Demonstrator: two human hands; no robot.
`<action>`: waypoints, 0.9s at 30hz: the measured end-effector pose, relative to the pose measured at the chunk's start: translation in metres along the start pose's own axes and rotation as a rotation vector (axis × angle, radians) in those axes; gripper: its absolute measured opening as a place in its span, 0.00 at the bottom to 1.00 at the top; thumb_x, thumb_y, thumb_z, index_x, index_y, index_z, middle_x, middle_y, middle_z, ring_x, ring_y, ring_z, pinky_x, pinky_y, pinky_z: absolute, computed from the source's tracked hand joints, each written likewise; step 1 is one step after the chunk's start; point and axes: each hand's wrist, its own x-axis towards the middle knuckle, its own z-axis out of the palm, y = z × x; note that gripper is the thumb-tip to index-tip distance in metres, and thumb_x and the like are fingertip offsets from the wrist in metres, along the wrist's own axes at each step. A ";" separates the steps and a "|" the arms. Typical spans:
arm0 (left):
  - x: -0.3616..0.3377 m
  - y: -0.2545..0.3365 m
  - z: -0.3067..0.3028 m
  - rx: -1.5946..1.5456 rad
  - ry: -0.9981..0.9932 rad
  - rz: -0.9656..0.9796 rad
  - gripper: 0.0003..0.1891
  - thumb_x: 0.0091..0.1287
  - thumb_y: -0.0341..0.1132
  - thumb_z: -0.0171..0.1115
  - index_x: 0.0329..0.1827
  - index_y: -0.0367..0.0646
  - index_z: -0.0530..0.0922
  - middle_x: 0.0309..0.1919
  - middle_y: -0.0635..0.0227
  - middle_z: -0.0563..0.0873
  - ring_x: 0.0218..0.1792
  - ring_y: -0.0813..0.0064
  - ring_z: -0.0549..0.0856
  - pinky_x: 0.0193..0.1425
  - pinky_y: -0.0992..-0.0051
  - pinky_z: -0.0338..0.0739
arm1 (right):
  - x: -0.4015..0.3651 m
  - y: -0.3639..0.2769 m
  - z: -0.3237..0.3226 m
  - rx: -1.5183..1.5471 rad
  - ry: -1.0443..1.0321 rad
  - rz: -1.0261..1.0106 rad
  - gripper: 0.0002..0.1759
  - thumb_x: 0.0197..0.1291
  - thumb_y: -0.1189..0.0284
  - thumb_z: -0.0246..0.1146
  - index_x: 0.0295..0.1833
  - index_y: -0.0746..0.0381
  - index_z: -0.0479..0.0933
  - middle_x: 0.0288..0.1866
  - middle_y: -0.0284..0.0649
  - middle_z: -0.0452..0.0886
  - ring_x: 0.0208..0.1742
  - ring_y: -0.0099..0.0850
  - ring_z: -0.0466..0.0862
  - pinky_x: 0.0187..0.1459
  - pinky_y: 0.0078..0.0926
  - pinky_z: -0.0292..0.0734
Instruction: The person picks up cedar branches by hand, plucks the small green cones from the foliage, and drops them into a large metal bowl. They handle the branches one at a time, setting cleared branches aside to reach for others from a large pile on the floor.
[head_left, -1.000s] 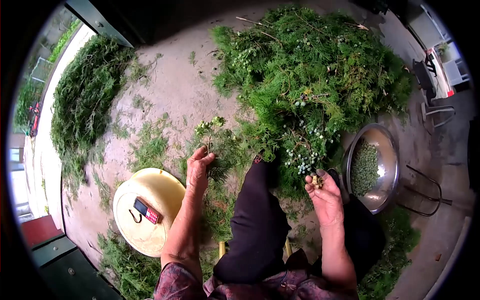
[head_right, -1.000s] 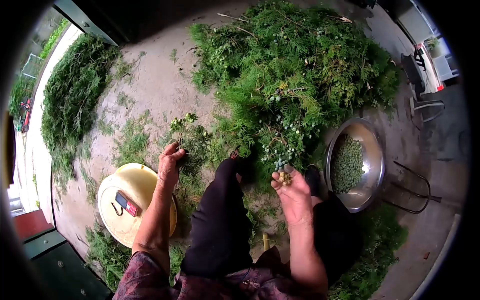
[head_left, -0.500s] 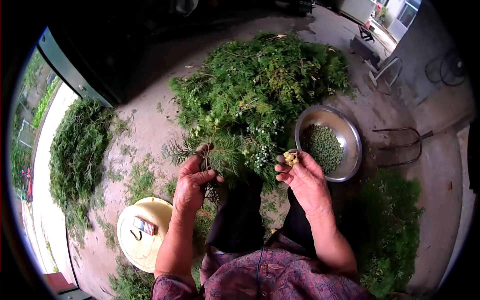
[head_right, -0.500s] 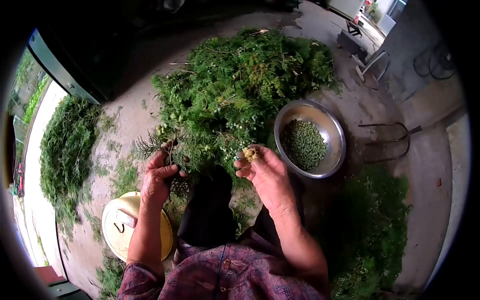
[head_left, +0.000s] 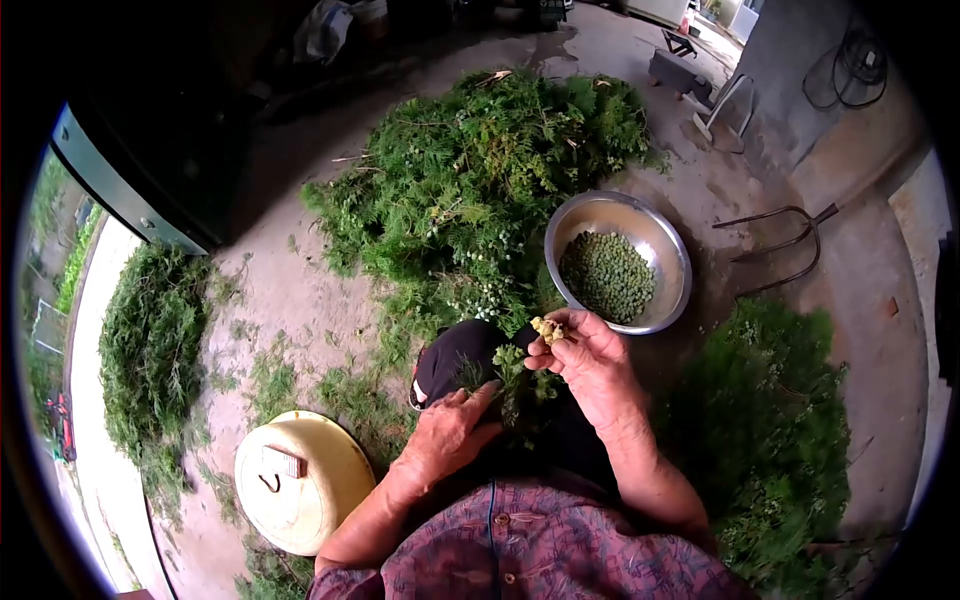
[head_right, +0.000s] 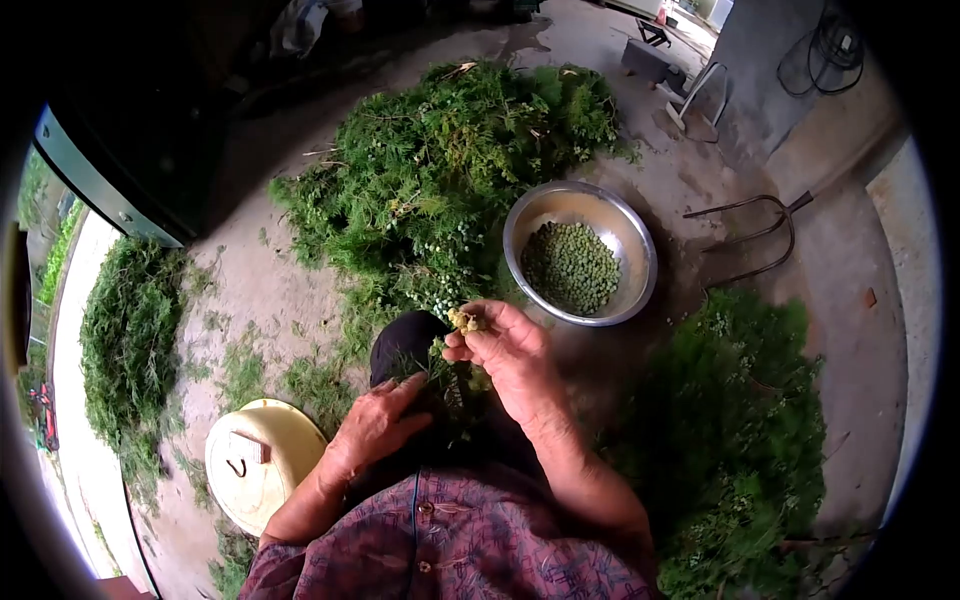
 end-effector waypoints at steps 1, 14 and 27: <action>-0.002 0.003 -0.003 0.151 0.048 0.009 0.24 0.55 0.38 0.62 0.55 0.40 0.71 0.41 0.54 0.79 0.39 0.57 0.78 0.47 0.64 0.72 | -0.001 0.002 -0.001 -0.066 -0.013 -0.010 0.12 0.59 0.79 0.57 0.50 0.67 0.71 0.41 0.38 0.77 0.41 0.29 0.80 0.45 0.27 0.78; 0.018 0.022 -0.004 -0.437 0.587 0.160 0.12 0.51 0.22 0.66 0.40 0.37 0.80 0.34 0.61 0.84 0.35 0.70 0.83 0.39 0.77 0.77 | -0.012 0.007 0.023 -0.993 -0.076 -0.406 0.26 0.46 0.88 0.59 0.54 0.63 0.69 0.45 0.44 0.73 0.41 0.35 0.78 0.42 0.24 0.74; 0.017 0.023 -0.002 -1.168 0.442 -0.272 0.04 0.61 0.26 0.60 0.37 0.34 0.78 0.28 0.73 0.81 0.30 0.86 0.77 0.35 0.84 0.73 | -0.012 0.035 0.014 -0.547 -0.073 -0.241 0.26 0.46 0.84 0.67 0.53 0.62 0.68 0.46 0.36 0.71 0.44 0.24 0.76 0.44 0.20 0.75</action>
